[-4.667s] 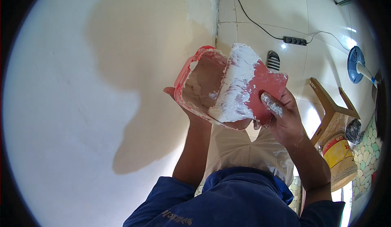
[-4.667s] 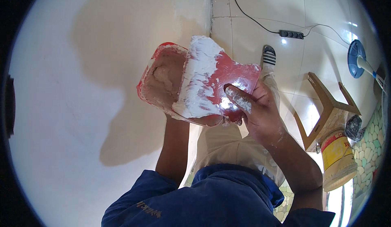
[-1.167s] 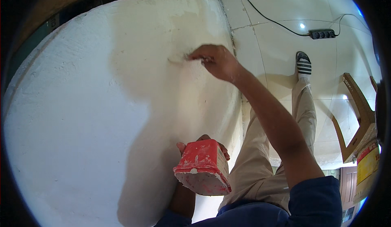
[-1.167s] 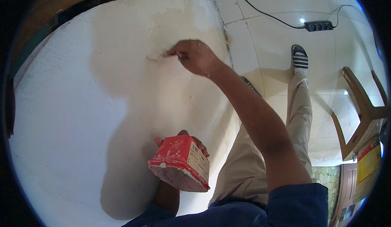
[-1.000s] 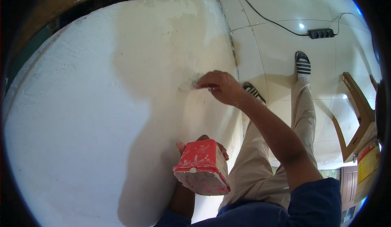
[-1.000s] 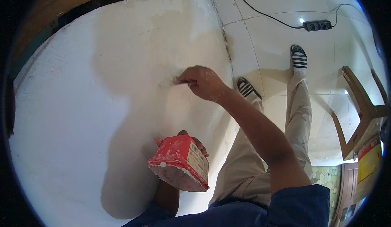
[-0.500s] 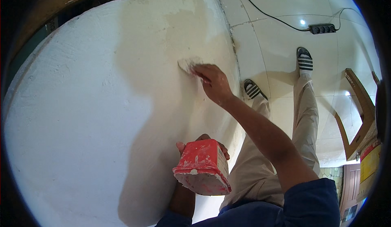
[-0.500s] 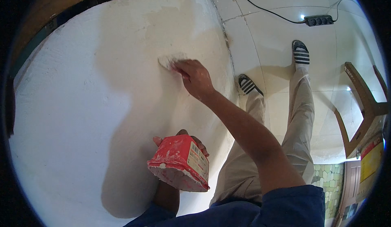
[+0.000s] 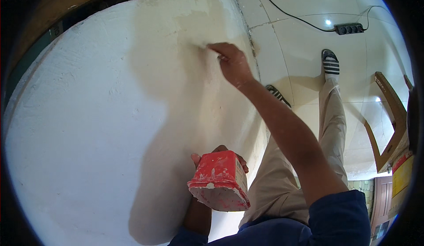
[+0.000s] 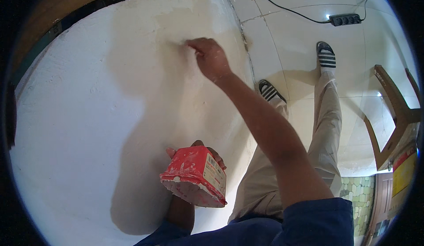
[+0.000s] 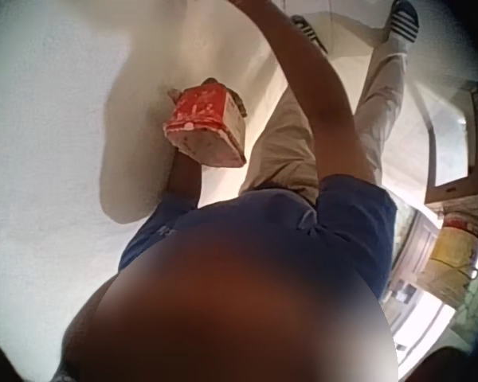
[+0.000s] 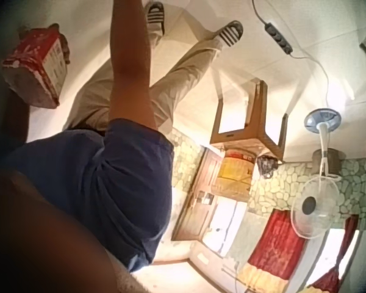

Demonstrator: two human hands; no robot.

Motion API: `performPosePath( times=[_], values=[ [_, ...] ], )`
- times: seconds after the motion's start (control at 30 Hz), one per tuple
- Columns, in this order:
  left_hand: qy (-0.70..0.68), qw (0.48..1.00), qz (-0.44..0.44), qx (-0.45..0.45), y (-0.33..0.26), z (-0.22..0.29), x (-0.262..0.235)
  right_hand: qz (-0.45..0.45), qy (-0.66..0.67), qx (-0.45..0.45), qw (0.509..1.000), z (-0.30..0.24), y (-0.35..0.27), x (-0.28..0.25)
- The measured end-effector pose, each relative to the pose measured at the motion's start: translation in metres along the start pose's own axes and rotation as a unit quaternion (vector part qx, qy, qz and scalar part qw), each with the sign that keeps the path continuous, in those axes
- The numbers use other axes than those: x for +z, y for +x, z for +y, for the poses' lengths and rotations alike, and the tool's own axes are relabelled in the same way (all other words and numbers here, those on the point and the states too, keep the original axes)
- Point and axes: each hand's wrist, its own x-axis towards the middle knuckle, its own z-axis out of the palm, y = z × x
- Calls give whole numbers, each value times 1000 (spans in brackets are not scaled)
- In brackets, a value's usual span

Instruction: Applying plaster or filler to a damaged section of a white wall using a scraper.

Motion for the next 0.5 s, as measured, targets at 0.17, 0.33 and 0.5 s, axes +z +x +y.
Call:
performPosePath(
  times=[0.17,0.33,0.5],
  values=[
    [4,998,53,13,-1,-2,9,-57,-56,-19,997,-6,-63,15],
    [22,997,67,25,-2,-1,9,-169,-37,-24,985,-17,-125,-12],
    [32,997,64,23,3,-5,5,-175,245,281,911,3,-101,-43]
  ],
)
